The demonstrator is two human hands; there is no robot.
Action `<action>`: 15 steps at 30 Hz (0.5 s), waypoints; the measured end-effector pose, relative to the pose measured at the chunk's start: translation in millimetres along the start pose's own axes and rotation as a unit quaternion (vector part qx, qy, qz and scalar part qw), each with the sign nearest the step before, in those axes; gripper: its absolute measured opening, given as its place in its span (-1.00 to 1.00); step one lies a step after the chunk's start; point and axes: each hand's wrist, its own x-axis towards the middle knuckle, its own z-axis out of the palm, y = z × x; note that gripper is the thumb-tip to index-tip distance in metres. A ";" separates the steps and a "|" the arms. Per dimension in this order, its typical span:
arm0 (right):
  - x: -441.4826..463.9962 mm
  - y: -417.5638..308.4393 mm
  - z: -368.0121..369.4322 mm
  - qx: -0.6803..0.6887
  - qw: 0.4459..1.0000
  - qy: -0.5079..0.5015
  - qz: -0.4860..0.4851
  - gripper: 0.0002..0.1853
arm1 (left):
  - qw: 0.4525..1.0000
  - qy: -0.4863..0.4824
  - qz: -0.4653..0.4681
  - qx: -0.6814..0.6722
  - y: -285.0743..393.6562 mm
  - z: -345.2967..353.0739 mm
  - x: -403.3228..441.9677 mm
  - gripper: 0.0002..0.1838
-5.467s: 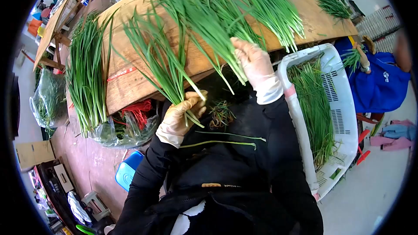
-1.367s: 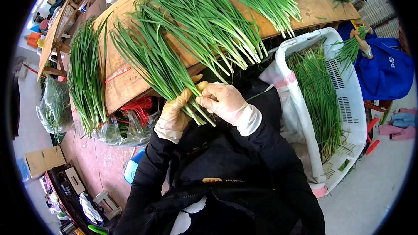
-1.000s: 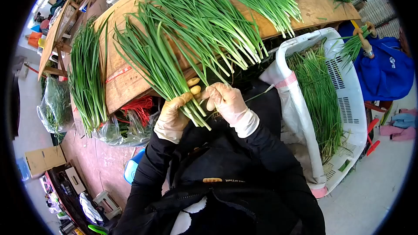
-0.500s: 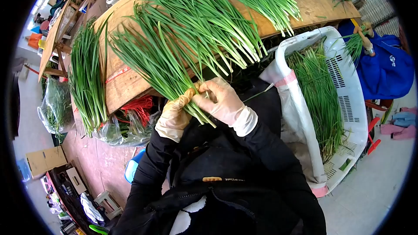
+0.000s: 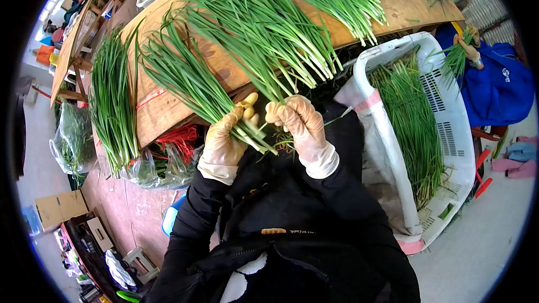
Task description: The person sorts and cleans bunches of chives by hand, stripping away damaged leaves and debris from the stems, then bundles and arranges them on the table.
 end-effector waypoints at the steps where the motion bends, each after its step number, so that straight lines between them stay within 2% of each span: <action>1: -1.0 -0.1 -0.4 0.000 1.000 0.002 0.000 -0.78 | 1.000 0.000 -0.001 0.001 -0.8 -0.6 0.8 -0.66; 3: -3.7 0.4 -0.5 0.119 0.989 -0.067 0.054 -0.74 | 0.996 -0.081 0.011 -0.033 0.4 4.4 0.3 -0.60; 4: -1.9 0.7 1.9 0.137 0.984 -0.103 0.043 -0.71 | 0.995 -0.102 -0.002 -0.014 1.9 10.4 0.4 -0.54; 5: -4.3 -0.1 8.9 0.167 0.980 -0.098 0.041 -0.70 | 0.992 -0.129 0.002 0.009 2.3 12.8 0.5 -0.52; 7: -7.4 2.9 4.7 0.116 0.979 -0.143 0.091 -0.69 | 0.993 -0.117 -0.012 0.031 1.1 14.0 -1.6 -0.50; 8: -8.8 -4.0 2.7 0.068 0.980 -0.158 0.099 -0.72 | 0.996 -0.070 0.009 0.050 -0.8 18.7 -4.8 -0.50; 9: -11.8 -6.6 0.1 0.068 0.981 -0.156 0.098 -0.72 | 0.995 -0.072 0.039 0.052 -1.2 15.3 -2.8 -0.53; 11: -20.5 -10.4 -5.9 0.113 0.960 -0.213 0.145 -0.69 | 0.990 -0.112 0.037 0.077 13.8 6.7 4.2 -0.58; 12: -25.8 -10.6 -17.1 0.102 0.950 -0.263 0.132 -0.67 | 0.994 -0.067 0.034 0.081 20.0 11.5 1.2 -0.67; 13: -30.8 -10.8 -35.7 0.042 0.926 -0.321 0.195 -0.68 | 0.995 -0.070 0.037 0.068 23.5 3.7 4.9 -0.75; 14: -32.2 -14.4 -45.2 0.042 0.926 -0.321 0.195 -0.68 | 0.992 -0.067 0.040 0.095 28.2 1.6 4.5 -0.64; 15: -32.3 -18.5 -52.1 -0.231 0.856 -0.398 0.237 -0.67 | 0.990 -0.064 0.044 0.121 31.1 0.8 3.6 -0.52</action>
